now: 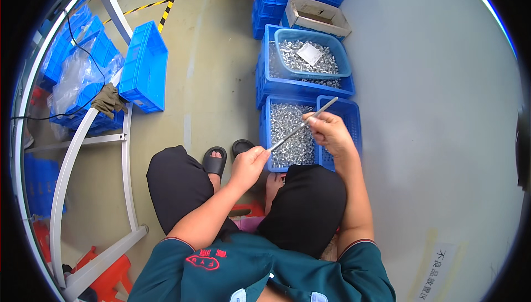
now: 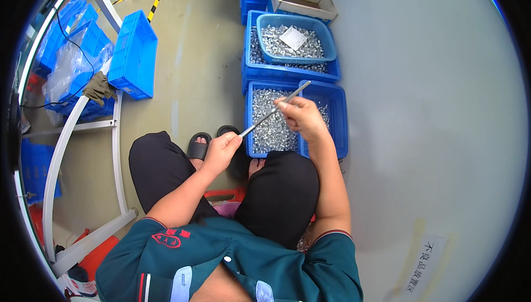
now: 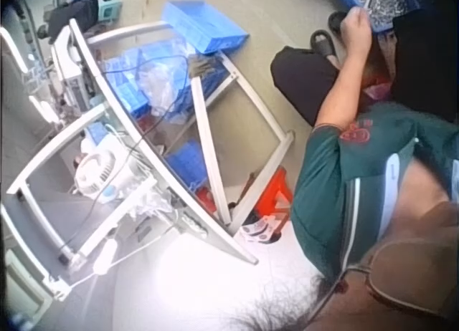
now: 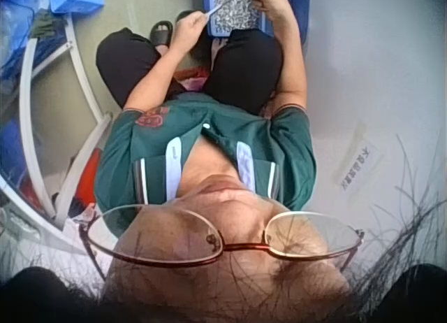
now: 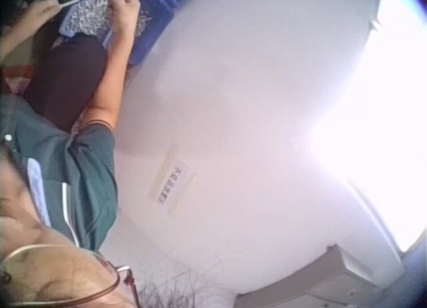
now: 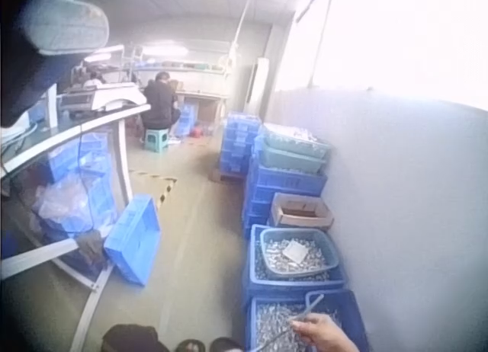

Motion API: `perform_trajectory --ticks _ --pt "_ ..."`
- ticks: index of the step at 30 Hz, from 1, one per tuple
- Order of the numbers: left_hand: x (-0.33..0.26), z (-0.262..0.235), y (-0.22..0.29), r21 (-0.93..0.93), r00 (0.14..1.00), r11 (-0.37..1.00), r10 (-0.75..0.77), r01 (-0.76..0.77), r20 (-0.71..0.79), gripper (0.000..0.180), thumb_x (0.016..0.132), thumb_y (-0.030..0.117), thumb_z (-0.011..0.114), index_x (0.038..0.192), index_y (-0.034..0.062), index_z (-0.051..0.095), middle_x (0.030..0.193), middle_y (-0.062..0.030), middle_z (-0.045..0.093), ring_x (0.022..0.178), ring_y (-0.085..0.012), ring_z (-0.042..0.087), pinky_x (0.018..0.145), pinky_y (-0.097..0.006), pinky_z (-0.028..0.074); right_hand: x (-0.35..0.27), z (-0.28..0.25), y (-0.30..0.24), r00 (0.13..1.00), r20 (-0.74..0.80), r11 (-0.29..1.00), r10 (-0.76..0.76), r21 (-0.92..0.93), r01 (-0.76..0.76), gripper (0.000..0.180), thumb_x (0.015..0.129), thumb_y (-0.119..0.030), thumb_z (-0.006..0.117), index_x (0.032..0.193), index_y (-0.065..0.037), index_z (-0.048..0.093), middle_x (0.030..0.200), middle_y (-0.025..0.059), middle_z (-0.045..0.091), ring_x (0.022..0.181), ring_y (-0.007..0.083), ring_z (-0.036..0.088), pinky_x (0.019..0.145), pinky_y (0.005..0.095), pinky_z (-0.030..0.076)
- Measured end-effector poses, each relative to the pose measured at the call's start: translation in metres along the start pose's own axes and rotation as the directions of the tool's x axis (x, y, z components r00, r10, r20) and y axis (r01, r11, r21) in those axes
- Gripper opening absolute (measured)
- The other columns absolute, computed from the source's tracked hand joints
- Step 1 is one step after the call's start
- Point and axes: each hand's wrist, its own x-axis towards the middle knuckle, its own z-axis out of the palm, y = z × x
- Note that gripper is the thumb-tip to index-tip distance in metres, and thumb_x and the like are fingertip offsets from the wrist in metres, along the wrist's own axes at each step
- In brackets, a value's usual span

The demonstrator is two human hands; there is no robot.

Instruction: Manually sliding small metal rings onto a long metal rod to assemble a hardware component.

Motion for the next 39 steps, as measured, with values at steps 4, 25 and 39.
perform_trajectory --ticks 4,25,39 --pt "0.008 0.013 -0.011 -0.165 1.0 0.986 -0.017 0.02 0.022 0.028 0.089 0.026 0.053 0.075 0.0017 0.056 0.054 -0.0027 0.045 0.051 -0.0079 0.041 0.049 -0.028 0.035 0.003 0.011 0.01 0.969 0.18 0.967 0.17 -0.222 -0.129 0.02 0.084 -0.014 0.061 0.099 -0.001 0.064 0.06 -0.0049 0.045 0.047 0.0034 0.036 0.041 0.0186 0.024" --pt "-0.007 -0.016 -0.01 0.029 1.0 0.999 -0.013 0.013 -0.017 0.028 0.088 0.028 0.053 0.075 0.0035 0.056 0.054 -0.0084 0.047 0.049 -0.0152 0.046 0.048 -0.032 0.037 0.027 -0.04 0.028 0.993 0.108 0.702 -0.042 0.711 -0.048 0.014 0.086 -0.011 0.053 0.098 -0.003 0.055 0.074 0.0032 0.053 0.047 0.0061 0.037 0.036 0.0177 0.025" --pt "-0.015 -0.031 0.001 0.183 1.0 0.983 0.002 -0.005 0.02 0.028 0.088 0.032 0.052 0.077 0.007 0.058 0.055 -0.0112 0.052 0.051 -0.027 0.054 0.049 -0.036 0.04 0.023 -0.043 0.025 0.971 0.199 0.59 -0.134 0.803 -0.083 0.015 0.09 -0.017 0.051 0.097 -0.006 0.057 0.066 0.0006 0.048 0.046 0.0066 0.036 0.037 0.0186 0.026"
